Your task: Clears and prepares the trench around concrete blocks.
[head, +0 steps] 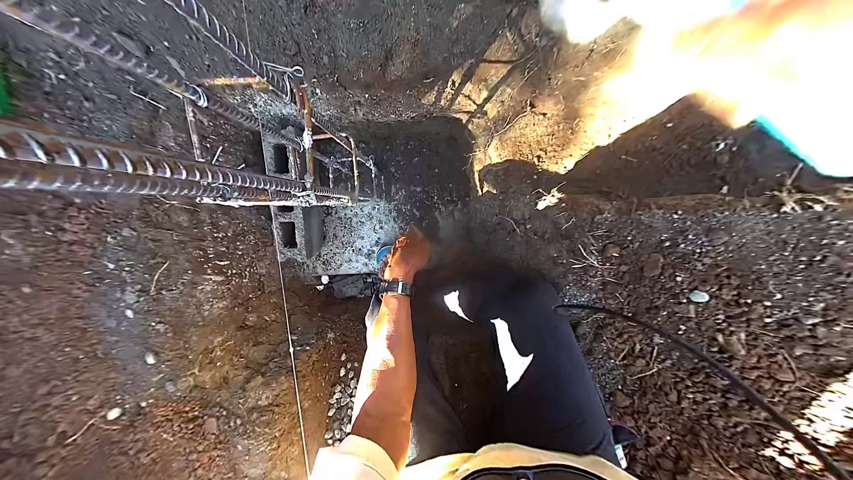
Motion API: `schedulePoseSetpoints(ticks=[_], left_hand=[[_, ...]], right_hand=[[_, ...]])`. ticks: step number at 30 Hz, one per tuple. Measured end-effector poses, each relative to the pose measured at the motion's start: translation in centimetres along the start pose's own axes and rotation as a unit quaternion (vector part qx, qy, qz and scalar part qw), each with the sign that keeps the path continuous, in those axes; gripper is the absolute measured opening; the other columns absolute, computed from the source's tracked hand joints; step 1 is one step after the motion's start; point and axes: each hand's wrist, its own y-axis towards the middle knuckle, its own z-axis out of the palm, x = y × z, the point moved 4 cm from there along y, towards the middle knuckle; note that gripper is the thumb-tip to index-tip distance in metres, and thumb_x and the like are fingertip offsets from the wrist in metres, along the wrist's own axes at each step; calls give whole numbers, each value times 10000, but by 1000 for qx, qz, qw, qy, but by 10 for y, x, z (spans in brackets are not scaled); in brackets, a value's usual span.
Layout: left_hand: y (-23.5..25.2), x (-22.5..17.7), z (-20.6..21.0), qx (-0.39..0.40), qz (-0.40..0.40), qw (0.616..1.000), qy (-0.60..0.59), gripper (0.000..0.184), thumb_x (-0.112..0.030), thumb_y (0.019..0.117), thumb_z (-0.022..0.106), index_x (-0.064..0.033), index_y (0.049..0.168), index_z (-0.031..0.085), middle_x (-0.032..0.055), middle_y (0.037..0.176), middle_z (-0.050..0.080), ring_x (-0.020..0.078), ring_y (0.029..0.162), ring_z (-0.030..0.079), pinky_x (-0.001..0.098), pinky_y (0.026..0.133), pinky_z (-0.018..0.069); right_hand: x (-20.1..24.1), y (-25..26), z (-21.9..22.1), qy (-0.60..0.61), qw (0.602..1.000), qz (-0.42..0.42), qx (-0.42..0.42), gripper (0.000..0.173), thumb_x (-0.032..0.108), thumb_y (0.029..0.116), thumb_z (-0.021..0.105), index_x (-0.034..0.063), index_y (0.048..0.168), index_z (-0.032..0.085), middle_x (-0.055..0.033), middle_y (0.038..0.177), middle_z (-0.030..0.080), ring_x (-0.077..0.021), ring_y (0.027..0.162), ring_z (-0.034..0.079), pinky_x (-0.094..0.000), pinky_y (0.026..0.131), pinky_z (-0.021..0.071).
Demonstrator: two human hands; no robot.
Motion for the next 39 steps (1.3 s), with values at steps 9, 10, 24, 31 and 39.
schedulePoseSetpoints(ticks=[9, 10, 24, 31, 39], left_hand=[[5, -1, 5, 3, 18, 999, 39, 350, -367, 1026, 508, -133, 1248, 644, 150, 1100, 721, 336, 1020, 702, 611, 845, 552], [6, -3, 4, 6, 20, 999, 41, 345, -357, 1026, 511, -126, 1245, 645, 154, 1099, 719, 337, 1021, 699, 610, 851, 548], [9, -42, 11, 47, -1, 994, 98, 467, -395, 1077, 418, -110, 1417, 563, 226, 1260, 666, 394, 1174, 645, 648, 983, 492], [-5, -88, 55, 150, 67, 970, 181, 458, -345, 1064, 451, -100, 1439, 550, 216, 1321, 643, 400, 1213, 631, 643, 1012, 492], [30, -97, 64, 217, 45, 959, 179, 468, -368, 1058, 460, -124, 1452, 525, 189, 1294, 664, 375, 1188, 652, 623, 981, 518]], right_hand=[[-144, -18, 152, -38, 988, 145, -39, 401, 473, 1023, 605, 124, 1221, 632, -81, 778, 620, -172, 530, 566, -351, 496, 525], [-144, -20, 151, 11, 986, 156, -60, 392, 461, 1021, 610, 138, 1243, 624, -60, 780, 619, -148, 531, 565, -317, 492, 521], [-228, -278, 37, -108, 868, 257, -410, 611, 606, 873, 711, 144, 1257, 603, -95, 864, 639, -223, 659, 617, -501, 589, 529], [-330, -314, 89, -35, 846, 348, -403, 793, 428, 831, 799, 80, 1467, 477, -194, 1234, 642, -260, 1043, 656, -518, 917, 545], [-348, -300, 98, -62, 804, 398, -438, 782, 354, 870, 812, -37, 1456, 473, -286, 1330, 606, -335, 1219, 616, -497, 1093, 464]])
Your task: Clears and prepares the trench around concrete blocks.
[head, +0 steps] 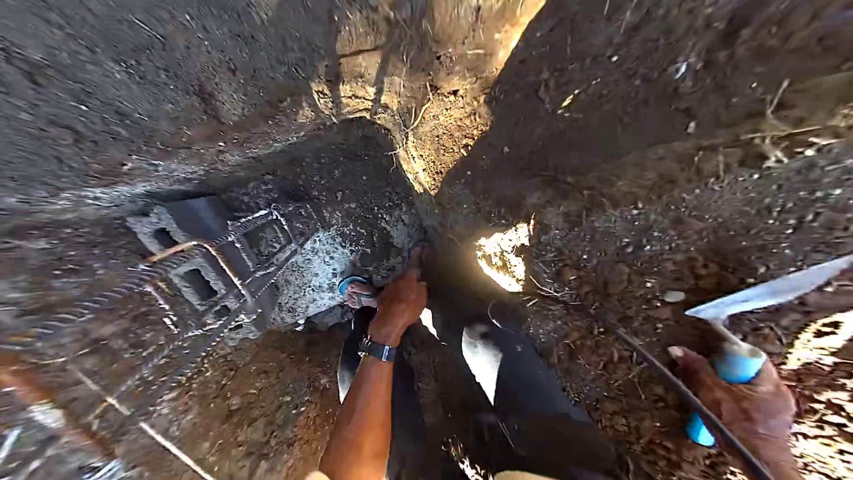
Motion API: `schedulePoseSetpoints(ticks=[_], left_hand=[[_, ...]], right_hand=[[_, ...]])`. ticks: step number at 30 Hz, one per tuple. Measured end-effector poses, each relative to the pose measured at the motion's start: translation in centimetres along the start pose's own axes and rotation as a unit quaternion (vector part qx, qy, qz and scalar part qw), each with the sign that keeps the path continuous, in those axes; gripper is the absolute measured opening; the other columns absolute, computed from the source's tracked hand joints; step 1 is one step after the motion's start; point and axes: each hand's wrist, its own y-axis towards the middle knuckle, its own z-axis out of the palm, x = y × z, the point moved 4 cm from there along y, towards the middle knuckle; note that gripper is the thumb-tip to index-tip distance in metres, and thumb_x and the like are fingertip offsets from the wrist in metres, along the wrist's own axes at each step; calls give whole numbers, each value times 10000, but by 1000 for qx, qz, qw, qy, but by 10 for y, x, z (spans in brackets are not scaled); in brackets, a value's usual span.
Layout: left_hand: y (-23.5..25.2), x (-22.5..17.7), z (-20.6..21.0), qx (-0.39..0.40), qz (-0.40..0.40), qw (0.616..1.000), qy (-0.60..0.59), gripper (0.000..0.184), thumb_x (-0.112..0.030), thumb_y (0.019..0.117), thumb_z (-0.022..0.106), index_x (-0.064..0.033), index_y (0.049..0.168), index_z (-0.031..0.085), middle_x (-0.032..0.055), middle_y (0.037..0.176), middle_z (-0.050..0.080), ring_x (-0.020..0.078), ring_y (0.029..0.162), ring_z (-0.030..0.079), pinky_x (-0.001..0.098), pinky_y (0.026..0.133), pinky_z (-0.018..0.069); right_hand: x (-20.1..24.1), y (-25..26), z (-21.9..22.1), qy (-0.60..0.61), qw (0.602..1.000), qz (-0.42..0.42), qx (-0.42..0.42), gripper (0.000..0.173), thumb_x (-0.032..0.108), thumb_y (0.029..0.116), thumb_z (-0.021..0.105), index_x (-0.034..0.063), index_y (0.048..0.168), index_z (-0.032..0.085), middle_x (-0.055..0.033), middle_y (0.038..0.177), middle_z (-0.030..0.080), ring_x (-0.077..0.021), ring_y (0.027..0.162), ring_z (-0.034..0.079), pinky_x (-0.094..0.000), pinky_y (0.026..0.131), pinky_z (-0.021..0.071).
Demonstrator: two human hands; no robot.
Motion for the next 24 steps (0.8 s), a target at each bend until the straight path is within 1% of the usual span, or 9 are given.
schedulePoseSetpoints(ticks=[3, 5, 7, 11, 13, 16, 18, 22, 24], left_hand=[[2, 17, 6, 24, -6, 1000, 13, 491, -340, 1068, 442, -93, 1488, 503, 214, 1358, 631, 390, 1260, 611, 633, 1040, 477], [4, 29, 13, -9, -7, 1000, 13, 435, -313, 1072, 435, -100, 1429, 563, 193, 1357, 637, 365, 1265, 614, 610, 1055, 484], [-7, 31, 17, -55, -25, 998, 8, 411, -275, 1063, 439, -113, 1410, 588, 178, 1355, 644, 347, 1260, 622, 585, 1060, 495], [-67, 6, 5, -91, -12, 995, -28, 415, -302, 1077, 449, -69, 1392, 584, 177, 1338, 648, 305, 1250, 631, 528, 1076, 503], [-93, -8, -11, -95, -17, 993, -63, 412, -317, 1080, 456, -79, 1387, 594, 160, 1316, 666, 289, 1223, 648, 521, 1063, 512], [-111, -29, -32, -90, -39, 992, -84, 413, -299, 1074, 461, -87, 1409, 575, 145, 1256, 697, 275, 1166, 674, 514, 1026, 536], [-117, -44, -37, -88, -43, 991, -90, 413, -282, 1076, 470, -87, 1430, 559, 157, 1280, 683, 275, 1175, 666, 505, 1032, 528], [-129, -69, -40, -85, -27, 993, -77, 402, -256, 1069, 481, -85, 1425, 557, 168, 1233, 686, 273, 1092, 682, 500, 969, 553], [-142, -80, -34, -71, -14, 996, -54, 414, -276, 1079, 470, -84, 1438, 547, 156, 1296, 666, 257, 1144, 668, 484, 1005, 547]], right_hand=[[5, -6, -4, -14, 1000, 3, 0, 751, 357, 888, 797, -54, 1435, 488, -328, 1305, 605, -423, 1204, 614, -579, 1075, 454], [8, -3, -3, -16, 1000, -8, 7, 708, 351, 903, 790, -66, 1400, 506, -351, 1273, 606, -468, 1180, 611, -634, 1049, 451], [10, -3, -6, -16, 1000, -12, 22, 676, 342, 918, 781, -69, 1388, 521, -357, 1273, 606, -482, 1185, 608, -643, 1053, 448], [17, -7, -16, -3, 999, -16, 41, 618, 327, 932, 772, -74, 1348, 552, -347, 1269, 611, -490, 1191, 606, -656, 1050, 448], [20, -4, -19, 6, 998, -33, 47, 584, 312, 942, 763, -93, 1313, 563, -359, 1228, 615, -513, 1155, 611, -679, 1016, 458], [16, -2, -21, 12, 998, -52, 42, 524, 304, 950, 753, -96, 1249, 593, -357, 1184, 628, -518, 1125, 623, -690, 983, 477], [11, 0, -21, 17, 997, -65, 41, 486, 296, 958, 742, -99, 1201, 599, -358, 1156, 625, -526, 1116, 620, -689, 968, 480], [7, 3, -18, 17, 996, -63, 55, 509, 345, 970, 711, -100, 1191, 597, -357, 1153, 623, -538, 1126, 611, -693, 972, 478], [6, 3, -21, 17, 996, -54, 62, 486, 314, 965, 718, -105, 1179, 598, -360, 1159, 622, -537, 1141, 607, -685, 988, 474]])
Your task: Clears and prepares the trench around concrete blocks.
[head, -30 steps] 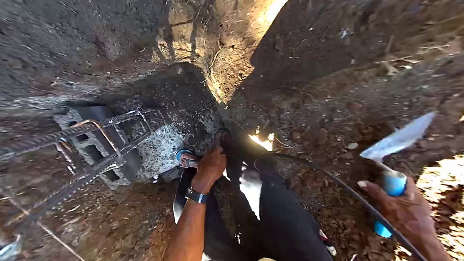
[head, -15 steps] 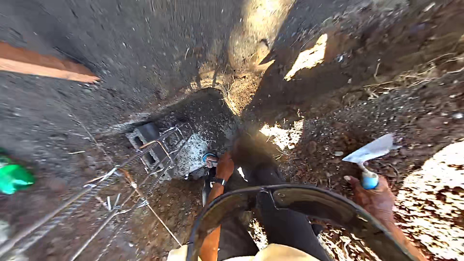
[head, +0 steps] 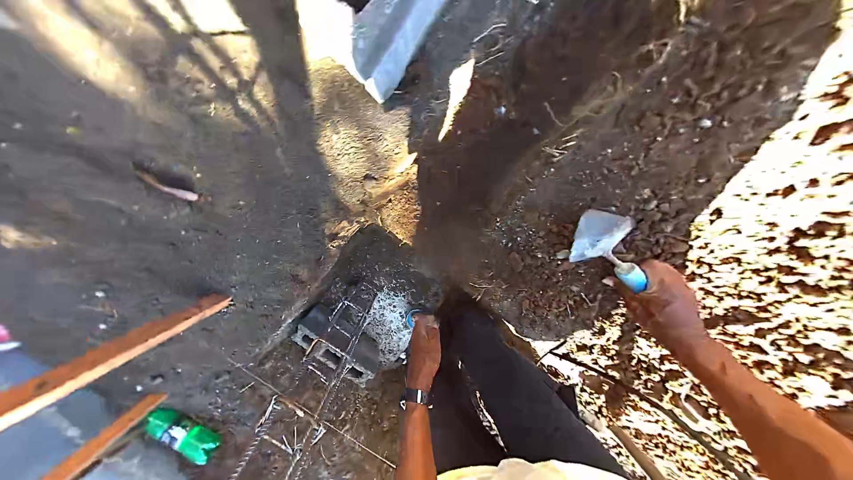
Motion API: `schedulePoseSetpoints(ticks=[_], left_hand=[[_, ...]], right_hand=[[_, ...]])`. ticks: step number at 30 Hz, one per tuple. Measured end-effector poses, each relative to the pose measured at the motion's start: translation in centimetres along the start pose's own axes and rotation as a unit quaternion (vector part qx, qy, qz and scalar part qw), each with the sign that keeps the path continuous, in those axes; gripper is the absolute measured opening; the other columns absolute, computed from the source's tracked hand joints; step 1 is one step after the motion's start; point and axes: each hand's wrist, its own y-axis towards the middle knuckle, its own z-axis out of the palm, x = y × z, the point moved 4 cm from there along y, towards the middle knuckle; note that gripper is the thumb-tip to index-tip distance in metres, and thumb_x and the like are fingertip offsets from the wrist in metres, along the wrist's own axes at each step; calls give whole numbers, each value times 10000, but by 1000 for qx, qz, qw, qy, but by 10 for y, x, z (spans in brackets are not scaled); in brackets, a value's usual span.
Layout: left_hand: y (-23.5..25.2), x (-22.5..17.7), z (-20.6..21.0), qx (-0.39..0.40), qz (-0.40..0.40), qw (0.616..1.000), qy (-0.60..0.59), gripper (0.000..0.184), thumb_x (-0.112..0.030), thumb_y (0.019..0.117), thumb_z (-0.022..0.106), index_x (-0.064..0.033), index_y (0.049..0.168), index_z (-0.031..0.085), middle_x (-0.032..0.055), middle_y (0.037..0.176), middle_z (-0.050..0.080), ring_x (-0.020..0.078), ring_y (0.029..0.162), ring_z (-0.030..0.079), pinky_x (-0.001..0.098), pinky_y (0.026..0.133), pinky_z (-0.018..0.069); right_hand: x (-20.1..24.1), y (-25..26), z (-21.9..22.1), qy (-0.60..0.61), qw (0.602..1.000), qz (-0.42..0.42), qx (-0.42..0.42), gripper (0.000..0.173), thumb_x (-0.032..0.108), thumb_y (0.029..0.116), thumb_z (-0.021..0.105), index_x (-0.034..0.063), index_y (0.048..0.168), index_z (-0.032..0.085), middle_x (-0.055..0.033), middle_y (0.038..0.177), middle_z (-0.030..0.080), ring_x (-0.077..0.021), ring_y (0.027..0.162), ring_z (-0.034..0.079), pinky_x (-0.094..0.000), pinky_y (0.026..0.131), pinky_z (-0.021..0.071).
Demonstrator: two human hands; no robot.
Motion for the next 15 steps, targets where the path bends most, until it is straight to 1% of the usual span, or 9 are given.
schedulePoseSetpoints(ticks=[2, 3, 5, 6, 8, 9, 11, 14, 15], left_hand=[[-12, -16, 0, 3, 21, 998, 54, 427, -308, 1085, 458, -85, 1438, 551, 142, 1343, 652, 243, 1226, 642, 482, 1062, 523], [-18, -24, -2, -6, 32, 996, 85, 412, -304, 1078, 464, -88, 1410, 576, 140, 1322, 663, 247, 1223, 644, 488, 1059, 524], [-31, -38, -9, -40, 48, 987, 149, 359, -270, 1050, 503, -89, 1325, 646, 157, 1251, 683, 291, 1194, 643, 514, 1042, 518], [-40, -46, -16, -58, 40, 980, 188, 355, -268, 1038, 531, -90, 1314, 663, 176, 1255, 675, 329, 1213, 623, 538, 1053, 497], [-58, -58, -33, -95, 14, 960, 265, 402, -318, 1016, 580, -113, 1356, 642, 207, 1329, 629, 389, 1285, 565, 591, 1075, 456], [-66, -59, -42, -115, 7, 951, 286, 462, -354, 996, 605, -121, 1396, 614, 220, 1368, 605, 413, 1311, 542, 618, 1073, 444], [-79, -52, -58, -140, 1, 950, 278, 643, -409, 951, 661, -87, 1488, 513, 248, 1414, 569, 439, 1330, 526, 651, 1070, 437], [-83, -50, -69, -91, -37, 970, 221, 858, -497, 949, 669, -56, 1594, 316, 262, 1478, 521, 419, 1341, 541, 614, 1091, 456], [-81, -48, -69, -69, -48, 972, 221, 901, -534, 939, 670, -62, 1603, 286, 259, 1481, 520, 407, 1327, 559, 606, 1081, 473]], right_hand=[[-3, 3, 1, 1, 1000, -7, -3, 467, 306, 964, 711, -99, 1169, 601, -351, 1156, 629, -527, 1139, 616, -663, 997, 484], [-5, 4, 1, 2, 1000, -8, -2, 473, 317, 967, 706, -95, 1174, 603, -347, 1166, 631, -522, 1147, 616, -655, 1010, 484], [-9, 5, 3, -1, 1000, -12, -4, 485, 347, 978, 690, -90, 1168, 605, -337, 1157, 634, -518, 1138, 620, -650, 1005, 491], [-9, 4, 3, -2, 1000, -15, -7, 468, 334, 975, 693, -89, 1157, 607, -333, 1141, 638, -518, 1122, 626, -653, 988, 499], [-11, 5, 3, -10, 1000, -17, -12, 429, 284, 956, 708, -79, 1160, 606, -324, 1147, 640, -514, 1127, 629, -651, 979, 505], [-13, 6, 4, -15, 1000, -17, -10, 409, 247, 939, 717, -74, 1166, 607, -321, 1157, 641, -509, 1136, 628, -649, 980, 505], [-15, 5, 6, -17, 1000, -11, 1, 396, 197, 915, 738, -62, 1187, 613, -313, 1190, 640, -496, 1166, 623, -637, 1002, 502], [-20, 6, 1, 13, 1000, -7, 13, 444, 251, 921, 731, -45, 1232, 618, -298, 1236, 636, -477, 1198, 612, -613, 1034, 487], [-22, 5, 1, 23, 1000, -7, 15, 425, 231, 931, 713, -42, 1241, 614, -300, 1243, 632, -480, 1202, 608, -616, 1034, 483]])
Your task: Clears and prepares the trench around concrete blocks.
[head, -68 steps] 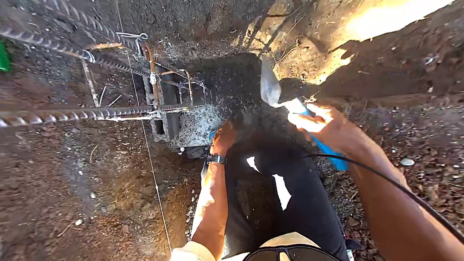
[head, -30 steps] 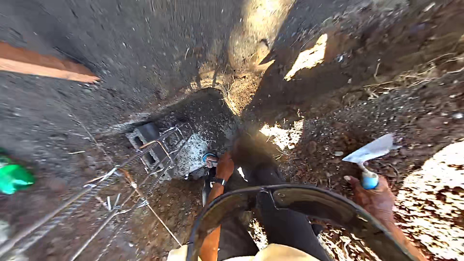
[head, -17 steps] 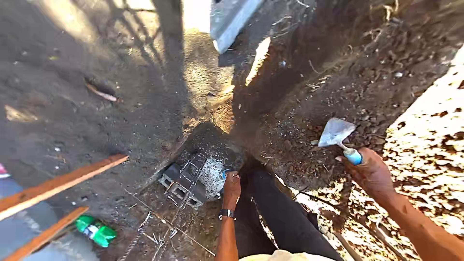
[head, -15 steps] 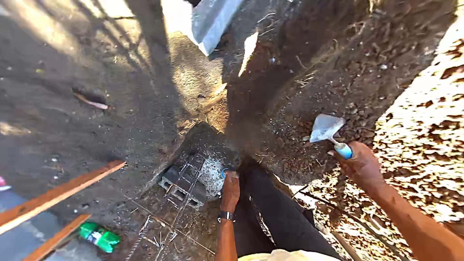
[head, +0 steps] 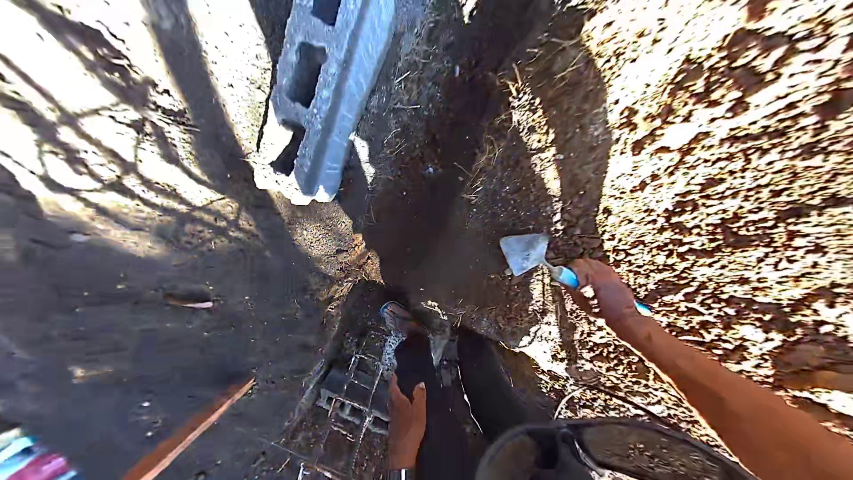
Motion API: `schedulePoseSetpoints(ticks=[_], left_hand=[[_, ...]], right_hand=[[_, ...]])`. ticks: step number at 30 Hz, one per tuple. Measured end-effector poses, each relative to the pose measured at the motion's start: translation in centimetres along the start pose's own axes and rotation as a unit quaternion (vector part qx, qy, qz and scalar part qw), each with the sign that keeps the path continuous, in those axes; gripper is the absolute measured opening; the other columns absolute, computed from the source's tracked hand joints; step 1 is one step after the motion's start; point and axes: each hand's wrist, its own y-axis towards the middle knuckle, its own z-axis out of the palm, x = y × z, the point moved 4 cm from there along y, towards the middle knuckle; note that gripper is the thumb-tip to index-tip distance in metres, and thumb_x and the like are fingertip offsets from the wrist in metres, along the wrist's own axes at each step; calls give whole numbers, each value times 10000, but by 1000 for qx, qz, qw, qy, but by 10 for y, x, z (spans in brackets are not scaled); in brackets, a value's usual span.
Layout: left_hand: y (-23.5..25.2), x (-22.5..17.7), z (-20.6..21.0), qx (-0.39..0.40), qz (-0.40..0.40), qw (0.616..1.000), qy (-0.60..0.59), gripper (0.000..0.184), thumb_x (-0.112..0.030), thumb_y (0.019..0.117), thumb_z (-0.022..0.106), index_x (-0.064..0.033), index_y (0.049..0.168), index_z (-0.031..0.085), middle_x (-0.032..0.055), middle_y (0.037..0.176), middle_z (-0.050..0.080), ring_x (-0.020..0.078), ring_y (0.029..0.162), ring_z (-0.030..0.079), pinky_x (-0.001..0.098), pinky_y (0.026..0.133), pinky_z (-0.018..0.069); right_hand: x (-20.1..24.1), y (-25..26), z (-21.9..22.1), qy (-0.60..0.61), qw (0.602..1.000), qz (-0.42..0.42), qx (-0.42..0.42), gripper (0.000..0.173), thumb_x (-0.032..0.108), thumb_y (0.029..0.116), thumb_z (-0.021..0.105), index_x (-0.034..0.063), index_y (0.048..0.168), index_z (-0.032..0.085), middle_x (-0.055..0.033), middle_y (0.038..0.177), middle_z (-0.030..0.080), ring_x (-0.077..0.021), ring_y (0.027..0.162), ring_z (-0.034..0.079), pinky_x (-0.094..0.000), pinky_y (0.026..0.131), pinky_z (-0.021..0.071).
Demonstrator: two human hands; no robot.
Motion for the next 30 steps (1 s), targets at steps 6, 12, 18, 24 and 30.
schedulePoseSetpoints(ticks=[6, 12, 18, 24, 30], left_hand=[[15, -13, 7, 51, -27, 986, 158, 1097, -630, 786, 772, -81, 1606, 294, 311, 1451, 510, 467, 1227, 603, 621, 976, 530], [47, 3, 7, 0, 5, 973, 231, 880, -673, 876, 631, -129, 1542, 446, 251, 1376, 599, 416, 1166, 653, 602, 919, 557], [58, -1, -20, 33, -10, 968, 247, 770, -633, 909, 598, -168, 1514, 488, 212, 1413, 577, 375, 1150, 665, 580, 902, 570], [73, 18, -25, 30, -10, 963, 267, 752, -679, 889, 589, -228, 1487, 526, 196, 1454, 549, 370, 1106, 680, 576, 865, 579], [77, 21, -33, 30, -15, 963, 267, 719, -673, 898, 585, -232, 1465, 555, 175, 1440, 565, 340, 1098, 688, 545, 865, 590]], right_hand=[[0, 1, 3, -2, 1000, 3, -2, 334, 154, 954, 690, -2, 1246, 637, -261, 1247, 648, -442, 1210, 620, -587, 1037, 501], [25, -7, -18, 70, 989, 129, 22, 435, 271, 956, 715, 9, 1292, 628, -246, 1247, 673, -435, 1203, 633, -617, 1044, 485], [168, -15, -33, 278, 938, 207, 32, 606, 467, 951, 710, 58, 1372, 559, -207, 1013, 703, -367, 879, 697, -597, 810, 561], [317, 43, 63, 536, 810, 217, 97, 494, 399, 1006, 586, 39, 1341, 535, -121, 941, 662, -225, 741, 661, -445, 685, 588], [371, 111, 152, 628, 724, 283, 50, 481, 293, 1069, 540, 42, 1443, 371, -157, 905, 649, -252, 656, 686, -434, 596, 627]])
